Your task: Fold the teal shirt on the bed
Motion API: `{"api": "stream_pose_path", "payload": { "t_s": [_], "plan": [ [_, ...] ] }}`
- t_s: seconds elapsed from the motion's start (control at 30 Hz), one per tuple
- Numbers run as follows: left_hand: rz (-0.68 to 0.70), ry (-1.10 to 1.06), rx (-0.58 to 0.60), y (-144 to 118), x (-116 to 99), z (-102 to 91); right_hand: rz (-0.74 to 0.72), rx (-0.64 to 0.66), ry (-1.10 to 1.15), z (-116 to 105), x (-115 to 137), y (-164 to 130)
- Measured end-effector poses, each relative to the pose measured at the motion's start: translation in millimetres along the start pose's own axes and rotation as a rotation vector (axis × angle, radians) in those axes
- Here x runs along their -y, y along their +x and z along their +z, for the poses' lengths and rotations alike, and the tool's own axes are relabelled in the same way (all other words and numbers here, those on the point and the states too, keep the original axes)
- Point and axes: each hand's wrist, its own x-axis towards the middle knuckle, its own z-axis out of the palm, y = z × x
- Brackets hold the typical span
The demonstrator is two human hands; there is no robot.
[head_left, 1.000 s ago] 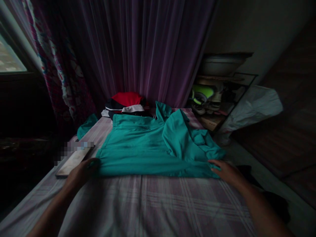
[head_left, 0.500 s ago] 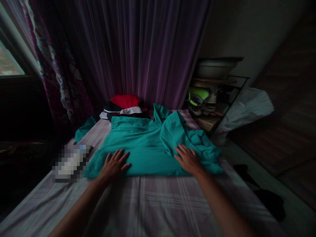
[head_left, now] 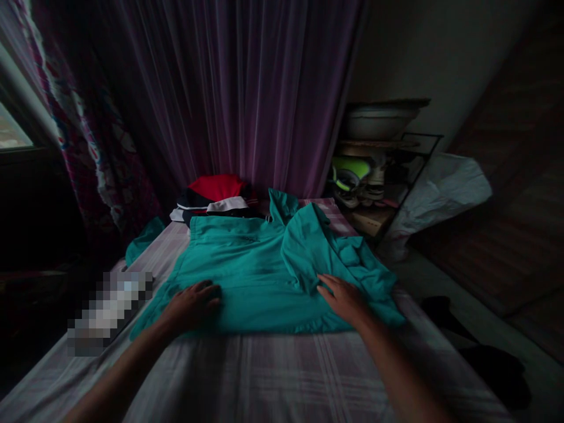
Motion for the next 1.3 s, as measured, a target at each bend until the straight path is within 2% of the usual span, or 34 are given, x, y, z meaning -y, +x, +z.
{"api": "stream_pose_path", "payload": {
  "t_s": [0.07,0.17,0.23,0.33,0.4,0.5,0.57,0.63,0.7,0.77,0.87,0.93,1.03,1.13,1.3],
  "plan": [
    [0.023,0.005,0.011,15,-10,-26.0,-0.008,-0.061,0.077,-3,-9,-1],
    [0.12,0.1,-0.06,56,-39,-63.9,0.062,-0.169,0.213,-2,-24,-6],
    [0.242,0.177,-0.112,93,-69,-84.9,0.13,-0.21,0.328,-1,-33,-9],
    [0.458,0.277,-0.222,155,-128,-105.2,0.199,-0.23,0.468,1,-38,-11],
    [0.628,0.334,-0.285,193,-171,-109.8,0.218,-0.245,0.521,1,-38,-11],
    [0.829,0.414,-0.33,238,-226,-104.7,0.239,-0.278,0.556,2,-37,-11],
    [0.933,0.453,-0.364,261,-250,-97.1,0.244,-0.294,0.563,4,-36,-12],
    [0.949,0.497,-0.381,279,-261,-90.4,0.249,-0.299,0.568,5,-36,-13],
    [0.893,0.541,-0.378,294,-259,-88.1,0.251,-0.297,0.573,4,-35,-14],
    [0.842,0.571,-0.37,304,-244,-92.4,0.243,-0.293,0.58,3,-35,-13],
    [0.823,0.565,-0.371,310,-206,-111.2,0.234,-0.307,0.575,2,-34,-12],
    [0.806,0.553,-0.38,305,-176,-129.1,0.226,-0.327,0.56,3,-34,-12],
    [0.743,0.626,-0.418,281,-133,-156.4,0.196,-0.349,0.53,6,-37,-11],
    [0.68,0.721,-0.456,244,-97,-178.9,0.159,-0.38,0.481,11,-40,-11],
    [0.458,0.789,-0.469,180,-54,-201.8,0.105,-0.624,0.188,17,-43,-10]
  ]
}}
